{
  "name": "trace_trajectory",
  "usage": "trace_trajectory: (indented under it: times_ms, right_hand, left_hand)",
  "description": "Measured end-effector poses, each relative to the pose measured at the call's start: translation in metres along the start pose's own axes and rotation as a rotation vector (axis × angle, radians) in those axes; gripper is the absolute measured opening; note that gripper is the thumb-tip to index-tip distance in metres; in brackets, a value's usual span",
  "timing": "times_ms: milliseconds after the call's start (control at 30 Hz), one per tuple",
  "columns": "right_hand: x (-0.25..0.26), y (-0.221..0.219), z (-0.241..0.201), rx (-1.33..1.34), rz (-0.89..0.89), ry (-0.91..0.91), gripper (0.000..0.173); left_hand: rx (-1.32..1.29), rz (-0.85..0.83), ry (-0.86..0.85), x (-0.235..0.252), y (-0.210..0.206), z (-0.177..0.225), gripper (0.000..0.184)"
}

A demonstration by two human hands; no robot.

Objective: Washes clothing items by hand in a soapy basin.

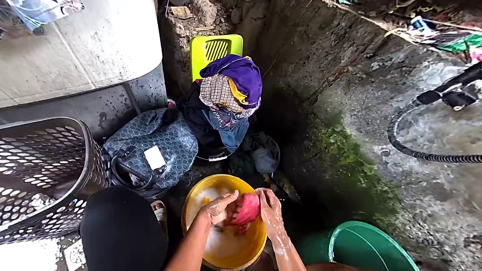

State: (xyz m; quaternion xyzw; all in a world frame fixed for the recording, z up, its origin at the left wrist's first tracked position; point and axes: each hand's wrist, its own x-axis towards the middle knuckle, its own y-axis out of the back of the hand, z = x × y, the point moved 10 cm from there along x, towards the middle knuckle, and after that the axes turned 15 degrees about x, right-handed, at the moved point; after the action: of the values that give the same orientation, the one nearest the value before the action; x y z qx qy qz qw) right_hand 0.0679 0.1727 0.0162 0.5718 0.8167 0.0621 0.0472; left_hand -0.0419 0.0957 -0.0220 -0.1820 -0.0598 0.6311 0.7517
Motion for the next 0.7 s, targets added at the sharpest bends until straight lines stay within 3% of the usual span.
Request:
trace_trajectory:
  times_ms: [100, 133, 200, 267, 300, 367, 400, 433, 467, 500, 533, 600, 700]
  right_hand:
    - [-0.022, -0.007, 0.038, 0.249, 0.001, -0.230, 0.051]
    - [-0.027, -0.010, 0.045, 0.302, -0.060, -0.261, 0.047]
    - [-0.033, -0.016, 0.045, 0.375, -0.181, -0.280, 0.023]
    - [-0.036, -0.023, 0.039, 0.437, -0.269, -0.328, 0.014]
    - [-0.036, -0.026, 0.034, 0.475, -0.291, -0.346, 0.016]
    - [-0.032, -0.033, 0.022, 0.591, -0.292, -0.335, 0.022]
    - [-0.028, -0.035, 0.017, 0.657, -0.260, -0.318, 0.025]
    - [-0.023, -0.037, 0.011, 0.708, -0.208, -0.308, 0.026]
    - [-0.018, -0.037, 0.005, 0.755, -0.134, -0.301, 0.026]
    - [-0.014, -0.034, 0.001, 0.802, -0.036, -0.300, 0.025]
    - [-0.010, -0.029, 0.000, 0.864, 0.065, -0.305, 0.023]
    - [-0.012, -0.018, 0.010, 1.006, 0.267, -0.378, 0.024]
    - [-0.029, -0.023, 0.036, 1.097, 0.363, -0.574, 0.032]
  left_hand:
    - [-0.036, -0.043, 0.035, 0.006, -0.002, -0.008, 0.064]
    - [-0.017, 0.043, 0.063, 0.007, 0.008, -0.012, 0.061]
    - [0.053, 0.313, 0.082, 0.002, 0.037, -0.010, 0.049]
    - [0.093, 0.535, -0.017, -0.009, 0.057, 0.012, 0.036]
    - [0.096, 0.587, -0.098, -0.011, 0.062, 0.022, 0.030]
    - [0.132, 0.517, -0.219, -0.010, 0.060, 0.030, 0.023]
    - [0.211, 0.414, -0.215, -0.007, 0.051, 0.026, 0.030]
    - [0.288, 0.295, -0.150, -0.005, 0.038, 0.018, 0.049]
    - [0.365, 0.218, -0.050, -0.004, 0.027, 0.006, 0.057]
    - [0.434, 0.174, 0.039, -0.002, 0.020, -0.007, 0.050]
    - [0.457, 0.186, 0.076, 0.001, 0.021, -0.015, 0.038]
    - [0.250, 0.358, -0.059, -0.004, 0.039, -0.003, 0.020]
    - [-0.177, 0.612, -0.315, -0.005, 0.053, 0.024, 0.016]
